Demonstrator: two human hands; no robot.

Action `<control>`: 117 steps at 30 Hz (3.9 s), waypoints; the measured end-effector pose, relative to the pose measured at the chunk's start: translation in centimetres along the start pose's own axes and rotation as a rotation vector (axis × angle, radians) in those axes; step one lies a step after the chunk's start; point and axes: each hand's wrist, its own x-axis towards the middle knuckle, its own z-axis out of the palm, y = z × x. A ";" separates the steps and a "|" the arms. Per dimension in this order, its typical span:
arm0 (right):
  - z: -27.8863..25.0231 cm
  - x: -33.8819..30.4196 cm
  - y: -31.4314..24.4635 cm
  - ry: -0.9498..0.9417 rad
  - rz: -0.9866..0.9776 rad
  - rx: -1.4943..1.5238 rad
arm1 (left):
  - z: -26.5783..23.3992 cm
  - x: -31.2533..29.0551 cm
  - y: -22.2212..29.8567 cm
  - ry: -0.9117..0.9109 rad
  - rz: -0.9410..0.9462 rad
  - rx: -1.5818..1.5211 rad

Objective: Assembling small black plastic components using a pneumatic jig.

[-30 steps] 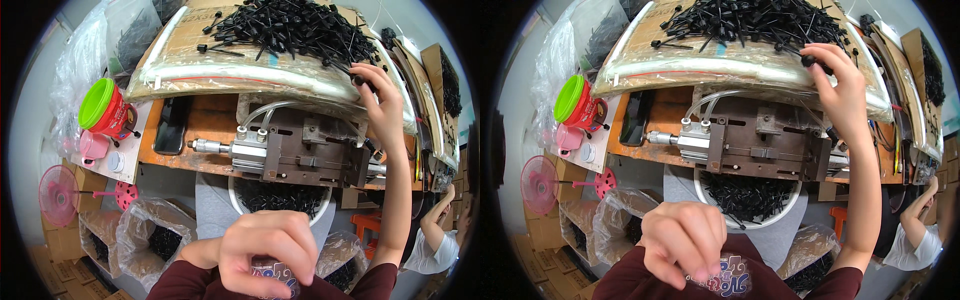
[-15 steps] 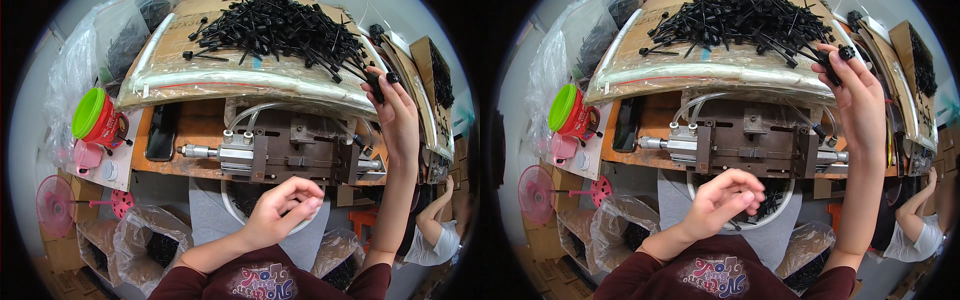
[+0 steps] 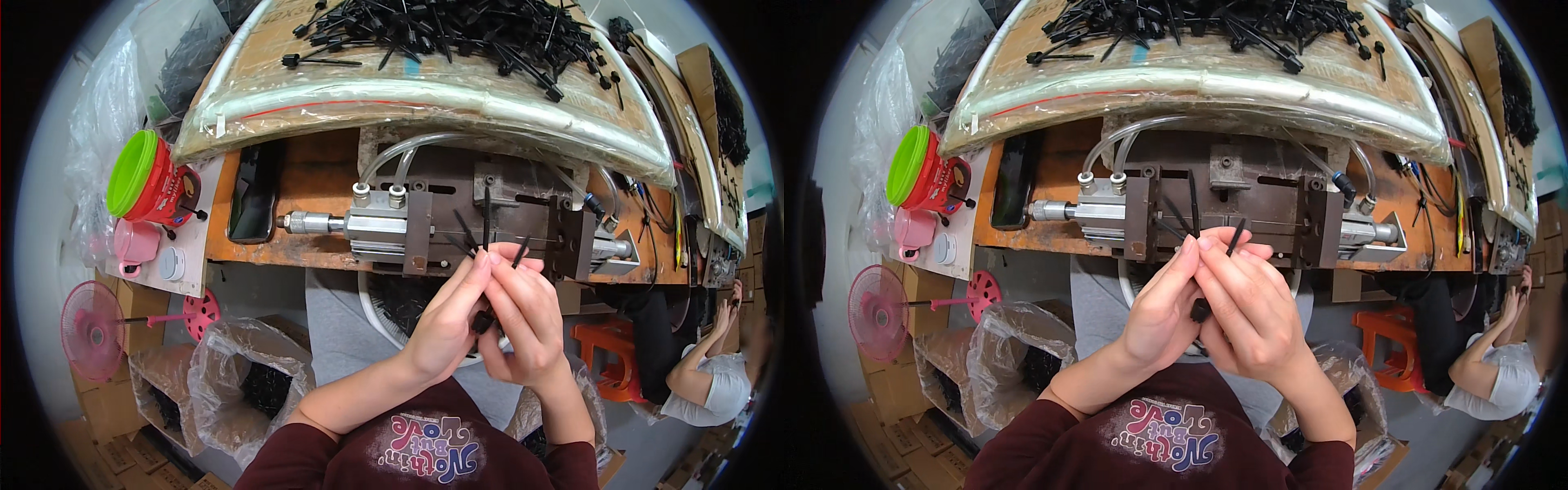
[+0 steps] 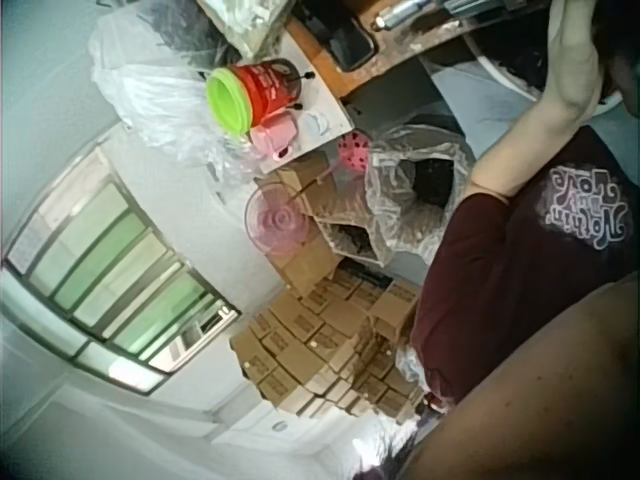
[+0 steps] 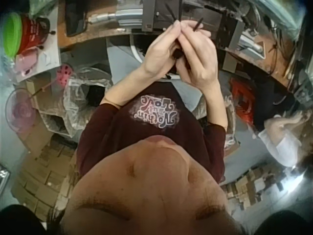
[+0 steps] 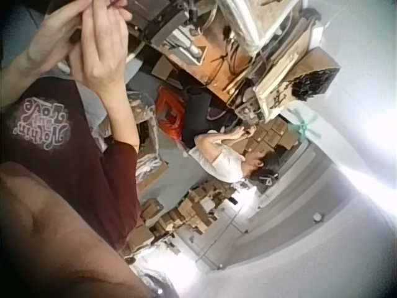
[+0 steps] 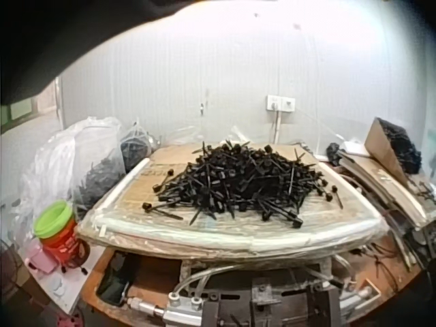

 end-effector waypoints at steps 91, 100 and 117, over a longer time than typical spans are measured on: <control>-1.0 -1.3 -1.3 0.007 0.158 0.203 | -2.4 -3.6 0.8 -0.015 0.070 0.407; 0.6 -0.2 1.1 -0.191 0.207 -0.094 | -2.7 -4.6 2.0 0.037 -0.042 0.307; -1.9 5.4 2.5 -0.062 0.266 0.012 | -3.1 -5.1 4.6 0.143 0.453 0.965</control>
